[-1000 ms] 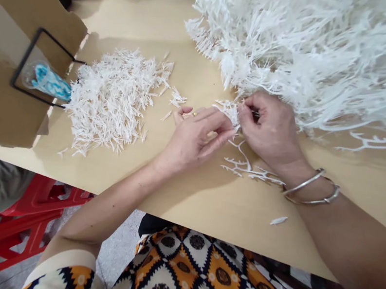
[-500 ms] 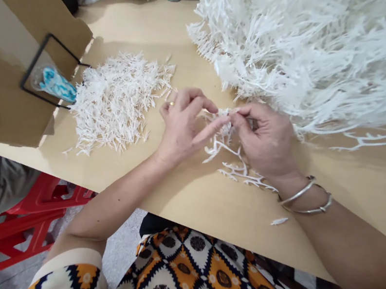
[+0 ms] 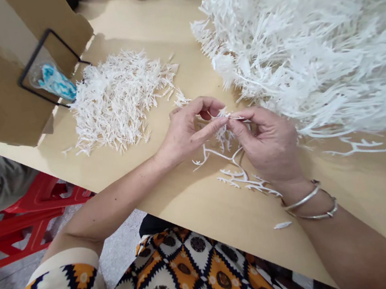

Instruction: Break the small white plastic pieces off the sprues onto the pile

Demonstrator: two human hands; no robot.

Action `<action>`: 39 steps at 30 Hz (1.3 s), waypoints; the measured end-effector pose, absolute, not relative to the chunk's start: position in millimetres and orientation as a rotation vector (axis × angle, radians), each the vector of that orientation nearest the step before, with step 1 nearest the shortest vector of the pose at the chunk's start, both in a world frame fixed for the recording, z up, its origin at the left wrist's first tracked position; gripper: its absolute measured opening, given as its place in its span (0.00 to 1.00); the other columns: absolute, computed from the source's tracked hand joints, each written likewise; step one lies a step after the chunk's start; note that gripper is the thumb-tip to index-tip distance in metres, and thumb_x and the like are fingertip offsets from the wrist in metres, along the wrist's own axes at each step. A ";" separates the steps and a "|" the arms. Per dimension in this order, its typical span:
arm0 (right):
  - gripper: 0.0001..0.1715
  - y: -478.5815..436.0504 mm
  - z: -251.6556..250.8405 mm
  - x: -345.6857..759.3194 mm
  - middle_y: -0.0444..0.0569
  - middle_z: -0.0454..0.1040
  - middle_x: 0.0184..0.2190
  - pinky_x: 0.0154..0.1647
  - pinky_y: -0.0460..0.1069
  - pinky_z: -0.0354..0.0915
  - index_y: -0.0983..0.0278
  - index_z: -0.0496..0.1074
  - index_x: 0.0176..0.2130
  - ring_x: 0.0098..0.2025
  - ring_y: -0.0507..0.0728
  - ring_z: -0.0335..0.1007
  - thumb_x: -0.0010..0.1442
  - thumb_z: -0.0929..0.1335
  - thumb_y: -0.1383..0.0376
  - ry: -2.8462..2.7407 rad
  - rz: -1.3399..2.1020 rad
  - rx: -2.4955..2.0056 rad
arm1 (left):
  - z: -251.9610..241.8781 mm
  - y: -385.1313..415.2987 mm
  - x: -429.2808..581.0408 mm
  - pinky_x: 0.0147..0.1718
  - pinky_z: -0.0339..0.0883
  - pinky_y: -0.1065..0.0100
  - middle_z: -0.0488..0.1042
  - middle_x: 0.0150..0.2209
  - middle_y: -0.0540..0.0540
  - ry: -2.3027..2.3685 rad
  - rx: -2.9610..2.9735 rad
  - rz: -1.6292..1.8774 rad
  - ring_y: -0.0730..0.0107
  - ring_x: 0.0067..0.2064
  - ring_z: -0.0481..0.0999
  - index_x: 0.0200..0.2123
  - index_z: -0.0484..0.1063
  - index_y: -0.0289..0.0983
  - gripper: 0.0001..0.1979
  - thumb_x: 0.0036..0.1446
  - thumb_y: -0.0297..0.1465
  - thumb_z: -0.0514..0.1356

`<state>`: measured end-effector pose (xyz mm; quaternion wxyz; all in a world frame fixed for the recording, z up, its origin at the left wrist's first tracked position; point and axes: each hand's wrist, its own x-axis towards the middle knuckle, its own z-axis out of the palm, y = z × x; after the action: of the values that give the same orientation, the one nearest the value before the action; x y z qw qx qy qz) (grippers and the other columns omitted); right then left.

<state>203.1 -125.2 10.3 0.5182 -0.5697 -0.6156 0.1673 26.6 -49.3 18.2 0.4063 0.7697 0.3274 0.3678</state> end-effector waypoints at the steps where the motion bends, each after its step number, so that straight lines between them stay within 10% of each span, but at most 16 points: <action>1: 0.03 -125.8 10.8 202.7 0.46 0.81 0.37 0.47 0.57 0.75 0.56 0.79 0.40 0.40 0.58 0.79 0.65 0.72 0.64 -1.485 0.399 -1.369 | 17.6 -49.4 26.7 0.50 0.73 0.69 0.81 0.44 0.45 0.819 1.932 0.932 0.74 0.44 0.79 0.50 0.74 0.38 0.19 0.67 0.47 0.62; 7: 0.02 -125.5 11.0 203.0 0.47 0.81 0.37 0.45 0.56 0.74 0.57 0.77 0.40 0.38 0.58 0.78 0.66 0.71 0.62 -1.511 0.379 -1.402 | 17.4 -49.7 25.0 0.46 0.74 0.69 0.83 0.44 0.46 0.813 1.967 0.935 0.74 0.42 0.80 0.48 0.75 0.38 0.15 0.69 0.44 0.61; 15: 0.02 -115.1 7.3 201.3 0.44 0.74 0.29 0.34 0.53 0.66 0.58 0.72 0.37 0.30 0.55 0.69 0.64 0.69 0.66 -1.483 0.303 -1.539 | 26.1 -58.7 27.3 0.70 0.53 0.54 0.83 0.45 0.53 1.001 2.415 0.957 0.73 0.45 0.81 0.48 0.76 0.45 0.09 0.74 0.34 0.55; 26: 0.02 -124.3 14.7 201.8 0.44 0.76 0.32 0.38 0.52 0.69 0.57 0.72 0.38 0.34 0.55 0.72 0.66 0.68 0.63 -1.544 0.459 -1.423 | 11.8 -48.2 28.1 0.44 0.75 0.70 0.77 0.55 0.42 0.925 2.100 0.897 0.76 0.43 0.80 0.43 0.78 0.36 0.05 0.66 0.27 0.62; 39: 0.02 -133.8 16.1 189.1 0.43 0.77 0.31 0.38 0.51 0.69 0.58 0.74 0.38 0.33 0.54 0.74 0.66 0.70 0.66 -1.512 0.428 -1.441 | 12.8 3.9 -13.6 0.64 0.66 0.48 0.69 0.65 0.45 1.500 2.228 1.276 0.58 0.67 0.68 0.58 0.69 0.55 0.15 0.70 0.39 0.57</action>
<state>189.1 -133.8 16.1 0.4837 -0.5915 -0.6207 0.1756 -13.6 3.9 12.8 0.0837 0.7467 0.5026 0.4276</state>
